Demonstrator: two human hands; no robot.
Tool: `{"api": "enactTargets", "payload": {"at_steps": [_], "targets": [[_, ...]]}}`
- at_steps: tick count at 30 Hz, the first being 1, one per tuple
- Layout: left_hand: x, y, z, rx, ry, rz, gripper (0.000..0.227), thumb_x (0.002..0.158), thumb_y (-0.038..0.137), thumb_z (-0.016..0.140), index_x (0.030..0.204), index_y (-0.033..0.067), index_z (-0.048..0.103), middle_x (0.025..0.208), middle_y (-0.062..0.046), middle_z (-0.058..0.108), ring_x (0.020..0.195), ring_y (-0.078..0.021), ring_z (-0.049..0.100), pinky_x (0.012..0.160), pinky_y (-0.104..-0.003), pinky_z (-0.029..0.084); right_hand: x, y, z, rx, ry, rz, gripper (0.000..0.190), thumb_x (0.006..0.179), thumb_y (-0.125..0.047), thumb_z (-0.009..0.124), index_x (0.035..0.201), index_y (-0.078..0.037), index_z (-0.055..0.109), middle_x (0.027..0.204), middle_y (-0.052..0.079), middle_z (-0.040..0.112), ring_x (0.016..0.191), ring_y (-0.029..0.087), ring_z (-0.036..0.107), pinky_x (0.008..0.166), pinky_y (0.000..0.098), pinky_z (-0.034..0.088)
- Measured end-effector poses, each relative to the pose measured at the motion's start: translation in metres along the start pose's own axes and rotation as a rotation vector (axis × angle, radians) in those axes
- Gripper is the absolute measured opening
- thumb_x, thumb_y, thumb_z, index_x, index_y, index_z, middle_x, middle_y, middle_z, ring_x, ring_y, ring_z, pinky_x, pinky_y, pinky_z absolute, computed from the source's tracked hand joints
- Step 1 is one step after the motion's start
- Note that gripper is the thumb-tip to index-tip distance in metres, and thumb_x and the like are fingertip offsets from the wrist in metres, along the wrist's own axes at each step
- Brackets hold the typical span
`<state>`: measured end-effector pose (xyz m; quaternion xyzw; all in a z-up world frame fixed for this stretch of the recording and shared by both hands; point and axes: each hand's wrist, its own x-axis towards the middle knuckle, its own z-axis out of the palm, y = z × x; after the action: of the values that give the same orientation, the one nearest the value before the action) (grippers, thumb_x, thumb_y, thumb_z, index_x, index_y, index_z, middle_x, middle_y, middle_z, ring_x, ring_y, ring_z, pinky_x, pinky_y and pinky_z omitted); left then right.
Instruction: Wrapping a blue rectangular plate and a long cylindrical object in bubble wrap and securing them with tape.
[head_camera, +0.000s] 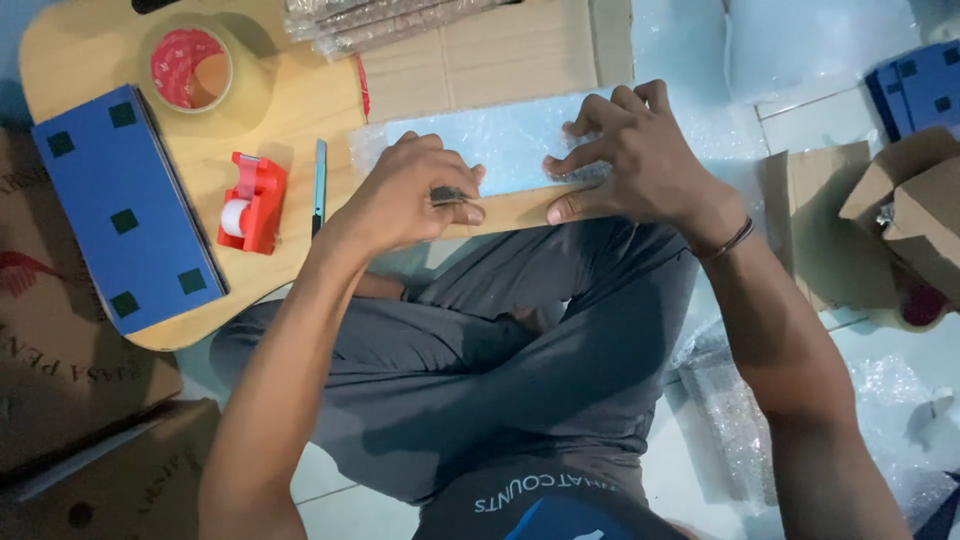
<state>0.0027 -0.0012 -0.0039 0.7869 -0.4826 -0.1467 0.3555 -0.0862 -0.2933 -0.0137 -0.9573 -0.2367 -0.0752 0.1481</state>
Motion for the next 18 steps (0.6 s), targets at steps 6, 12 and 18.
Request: {"api": "enactTargets", "payload": {"at_steps": [6,12,18], "targets": [[0.006,-0.006,-0.001,-0.058,0.003,-0.149,0.04,0.067,0.017,0.089,0.103,0.0107,0.072,0.094,-0.005,0.073,0.091,-0.0269,0.063,0.085,-0.041,0.047,0.003,-0.004,0.001,-0.074,0.015,0.025,0.047,0.081,-0.067,0.077,0.096,-0.023,0.085,0.112,0.002,0.067,0.097,0.023,0.053,0.097,0.0457,0.031],[0.018,-0.015,0.003,0.21,-0.128,-0.025,0.015,0.082,0.035,0.085,0.075,0.0231,0.078,0.081,-0.002,0.07,0.083,-0.0275,0.06,0.085,-0.039,0.044,0.014,-0.016,-0.005,-0.096,-0.103,0.206,0.059,0.08,-0.08,0.075,0.095,-0.024,0.085,0.107,0.007,0.069,0.09,0.027,0.058,0.094,0.0535,0.037],[-0.003,-0.008,0.025,0.713,-0.117,0.105,0.024,0.085,0.035,0.077,0.101,0.0176,0.074,0.119,-0.002,0.064,0.119,-0.0255,0.051,0.109,-0.047,0.033,0.027,-0.034,-0.015,-0.189,-0.186,0.281,0.032,0.08,-0.051,0.086,0.097,-0.024,0.084,0.11,0.006,0.072,0.097,0.028,0.063,0.097,0.0585,0.036]]}}
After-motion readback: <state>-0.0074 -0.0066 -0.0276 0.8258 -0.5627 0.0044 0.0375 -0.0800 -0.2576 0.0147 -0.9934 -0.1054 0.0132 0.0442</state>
